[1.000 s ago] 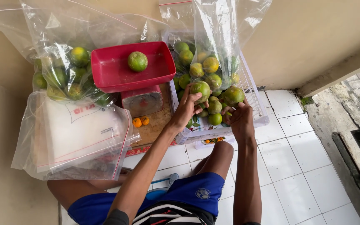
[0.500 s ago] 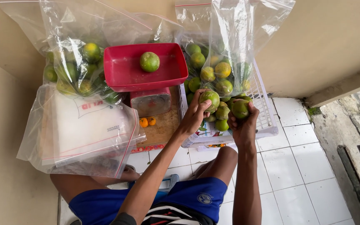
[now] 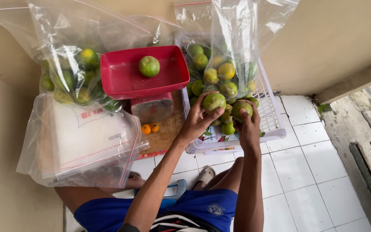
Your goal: The person is weighing small green fruits on a scale and then placing them into plastic zip-lock bags.
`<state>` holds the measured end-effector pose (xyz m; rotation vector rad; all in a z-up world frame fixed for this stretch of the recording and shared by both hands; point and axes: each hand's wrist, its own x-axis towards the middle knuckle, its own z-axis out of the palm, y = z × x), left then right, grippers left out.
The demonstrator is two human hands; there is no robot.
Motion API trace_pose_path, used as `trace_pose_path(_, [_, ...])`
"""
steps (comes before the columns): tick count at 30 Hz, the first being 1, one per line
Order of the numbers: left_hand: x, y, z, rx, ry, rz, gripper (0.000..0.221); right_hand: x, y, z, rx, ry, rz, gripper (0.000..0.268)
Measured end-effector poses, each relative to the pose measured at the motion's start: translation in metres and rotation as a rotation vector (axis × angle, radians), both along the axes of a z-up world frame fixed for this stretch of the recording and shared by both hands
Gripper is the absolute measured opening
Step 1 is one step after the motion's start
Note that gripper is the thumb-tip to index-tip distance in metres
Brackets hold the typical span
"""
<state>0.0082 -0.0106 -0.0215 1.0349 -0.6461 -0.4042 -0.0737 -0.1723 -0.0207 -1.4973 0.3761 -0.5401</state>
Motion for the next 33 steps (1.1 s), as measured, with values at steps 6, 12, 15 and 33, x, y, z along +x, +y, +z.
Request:
trace_pose_path(6, [0.0, -0.01, -0.021, 0.058, -0.033, 0.035, 0.05, 0.008, -0.008, -0.01, 0.039, 0.018, 0.0, 0.041])
trace_pose_path(12, [-0.004, -0.007, -0.014, 0.013, 0.049, 0.074, 0.044, 0.005, -0.017, -0.025, 0.238, -0.005, -0.099, 0.049])
trace_pose_path(15, [-0.005, -0.006, -0.008, 0.041, 0.042, 0.068, 0.047, 0.006, -0.017, -0.024, 0.25, 0.042, -0.093, 0.06])
trace_pose_path(33, [-0.004, 0.004, 0.002, 0.101, -0.062, 0.084, 0.066, -0.001, 0.014, 0.009, -0.162, -0.137, -0.119, 0.048])
